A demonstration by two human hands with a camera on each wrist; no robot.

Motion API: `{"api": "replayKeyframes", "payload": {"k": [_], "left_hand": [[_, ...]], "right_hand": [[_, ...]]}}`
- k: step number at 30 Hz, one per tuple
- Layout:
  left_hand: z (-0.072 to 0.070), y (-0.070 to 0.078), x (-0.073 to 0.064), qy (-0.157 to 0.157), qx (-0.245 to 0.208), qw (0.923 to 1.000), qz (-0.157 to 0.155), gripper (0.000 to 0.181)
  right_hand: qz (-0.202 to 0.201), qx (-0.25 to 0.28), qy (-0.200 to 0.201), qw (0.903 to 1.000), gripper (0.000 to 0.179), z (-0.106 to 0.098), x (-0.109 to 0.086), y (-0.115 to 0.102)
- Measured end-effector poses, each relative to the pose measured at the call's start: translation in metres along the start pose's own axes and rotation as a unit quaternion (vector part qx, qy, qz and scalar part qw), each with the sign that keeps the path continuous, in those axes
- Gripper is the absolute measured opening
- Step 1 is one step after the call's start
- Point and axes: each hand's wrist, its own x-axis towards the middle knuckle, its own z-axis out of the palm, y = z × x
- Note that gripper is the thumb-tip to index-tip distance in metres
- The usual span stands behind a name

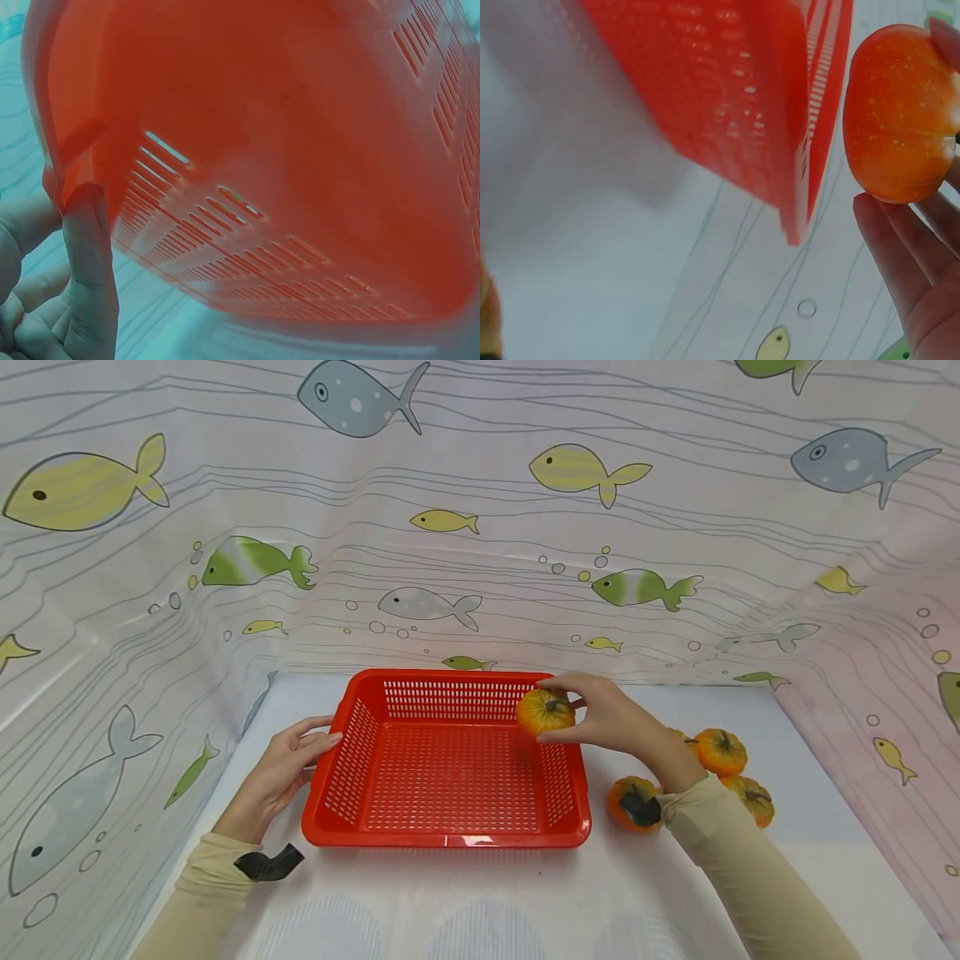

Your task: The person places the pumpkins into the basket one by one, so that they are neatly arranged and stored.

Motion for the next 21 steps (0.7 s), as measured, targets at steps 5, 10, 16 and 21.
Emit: {"api": "replayKeyframes", "payload": {"k": [5,10,16,21], "left_hand": [[0.000,0.000,0.000,-0.001,-0.004,1.0000,0.001,0.061],[0.001,0.001,-0.002,0.000,-0.005,1.0000,-0.002,0.062],[0.001,0.001,-0.002,0.002,-0.008,0.9999,-0.007,0.062],[0.002,0.002,-0.003,0.001,-0.005,1.0000,-0.005,0.062]], "right_hand": [[-0.025,0.000,-0.008,0.9996,0.075,0.005,0.011,-0.011],[-0.025,-0.009,-0.019,0.9995,0.075,0.011,0.021,-0.019],[-0.027,-0.018,-0.029,0.9990,0.077,0.021,0.037,-0.028],[-0.027,-0.027,-0.041,0.9984,0.076,0.030,0.049,-0.036]]}}
